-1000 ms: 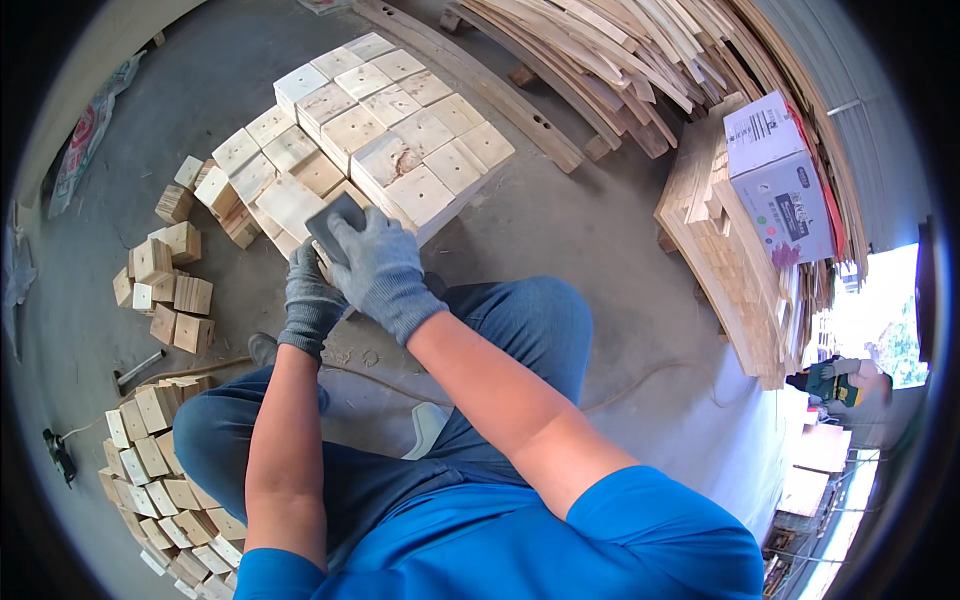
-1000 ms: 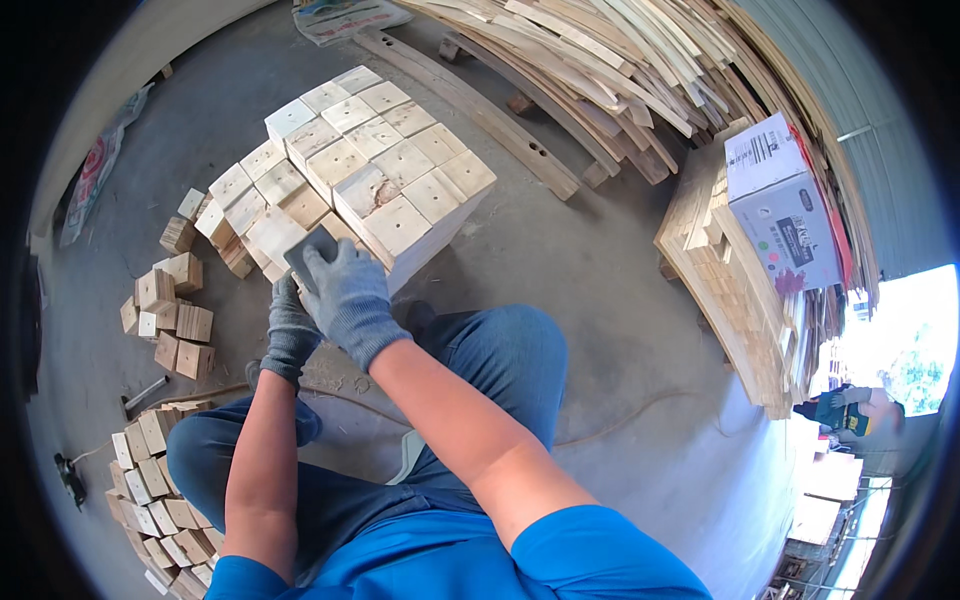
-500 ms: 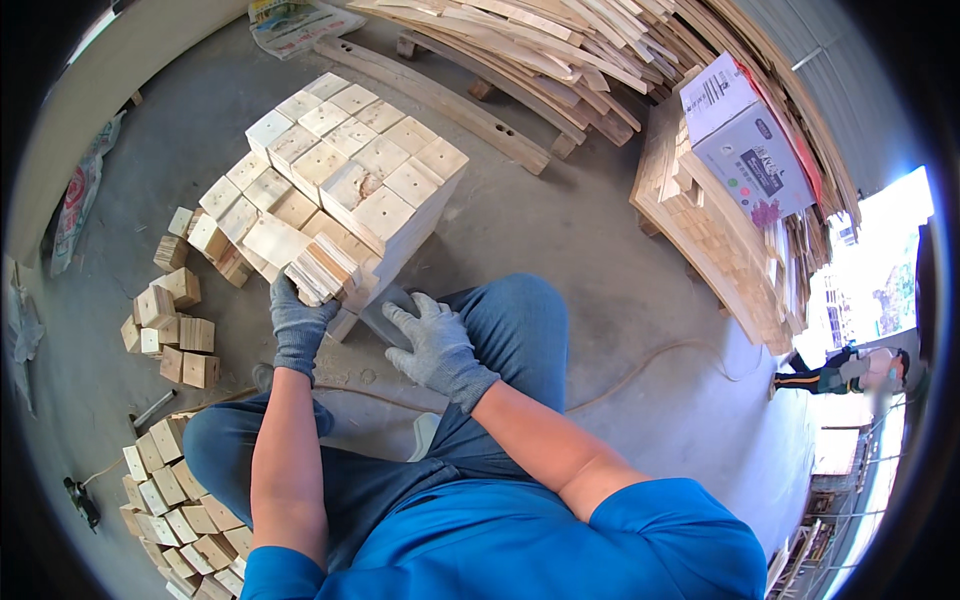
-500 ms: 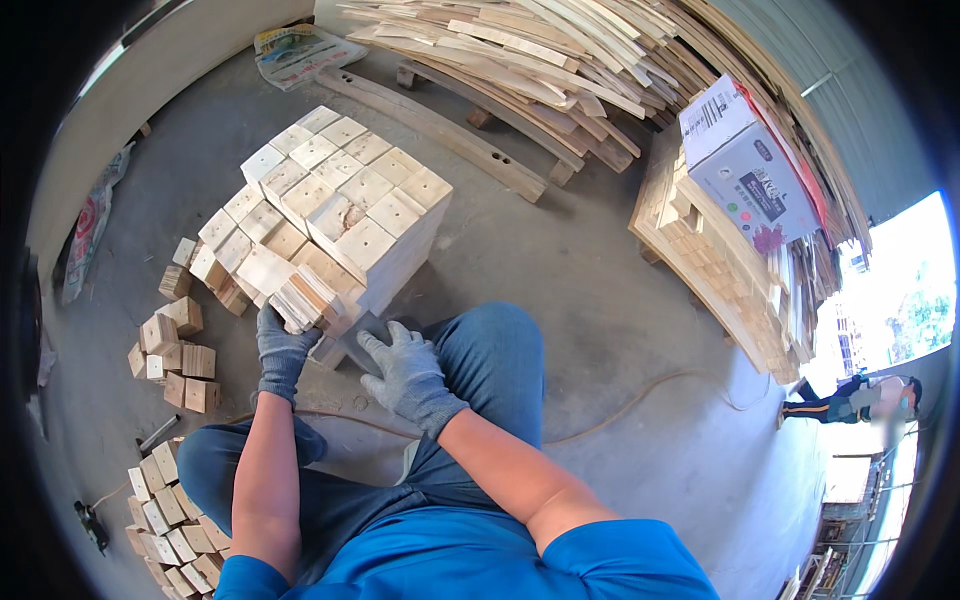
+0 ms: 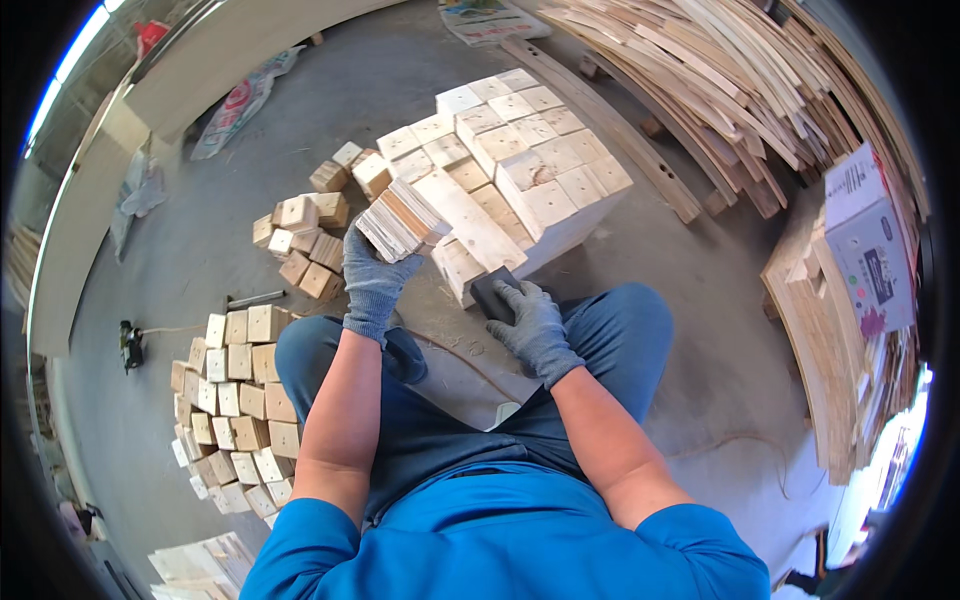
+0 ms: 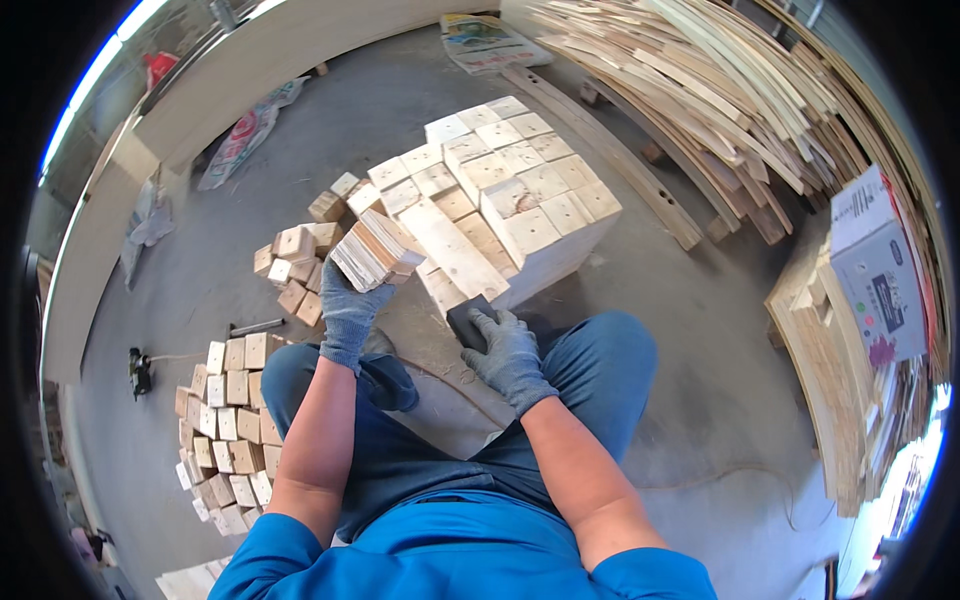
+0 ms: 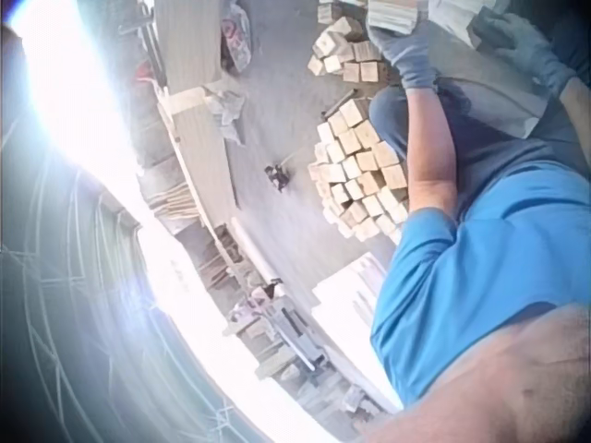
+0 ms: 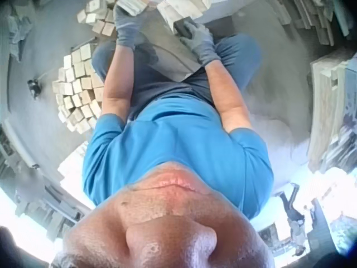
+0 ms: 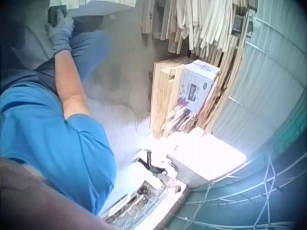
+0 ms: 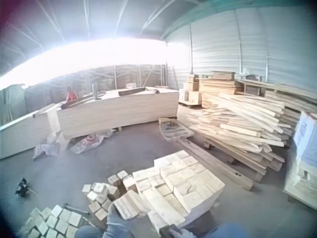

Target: The person sits on a stool and sands small wooden blocks one by one using a sanding block. They pick up each block, sand the surfaces, and place the finished pieces into a pile on the floor.

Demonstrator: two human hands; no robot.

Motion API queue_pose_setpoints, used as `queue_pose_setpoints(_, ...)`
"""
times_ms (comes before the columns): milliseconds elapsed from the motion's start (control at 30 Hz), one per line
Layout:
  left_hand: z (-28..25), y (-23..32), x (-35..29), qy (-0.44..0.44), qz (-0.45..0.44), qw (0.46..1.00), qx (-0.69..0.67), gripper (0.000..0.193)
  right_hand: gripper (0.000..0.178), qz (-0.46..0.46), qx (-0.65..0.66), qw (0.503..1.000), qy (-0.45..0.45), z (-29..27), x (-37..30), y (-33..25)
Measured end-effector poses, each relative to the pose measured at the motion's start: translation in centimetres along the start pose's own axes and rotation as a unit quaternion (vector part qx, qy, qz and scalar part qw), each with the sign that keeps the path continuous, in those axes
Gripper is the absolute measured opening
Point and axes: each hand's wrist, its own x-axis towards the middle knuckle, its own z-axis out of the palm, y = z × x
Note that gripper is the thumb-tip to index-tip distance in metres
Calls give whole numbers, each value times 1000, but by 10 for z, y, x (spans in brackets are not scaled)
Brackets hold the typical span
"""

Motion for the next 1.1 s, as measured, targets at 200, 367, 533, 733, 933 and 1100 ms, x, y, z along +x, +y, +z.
queue_pose_setpoints(200,-45,20,-14,91,-87,992,10,88,75,-21,20,999,-19,6,2,-6)
queue_pose_setpoints(367,-77,26,-13,171,-68,974,-128,81,76,-17,23,999,-18,4,-1,-6)
queue_pose_setpoints(533,-143,52,10,210,3,947,-245,44,76,-22,34,999,-11,2,-2,-4)
queue_pose_setpoints(733,-231,62,0,328,-37,925,-186,51,73,-62,68,995,24,6,-1,-1)
queue_pose_setpoints(933,-267,36,-86,325,-87,938,-82,44,72,-94,117,988,39,4,-3,-5)
queue_pose_setpoints(1100,-273,35,-205,293,-205,934,18,57,75,-103,107,989,8,9,0,-10)
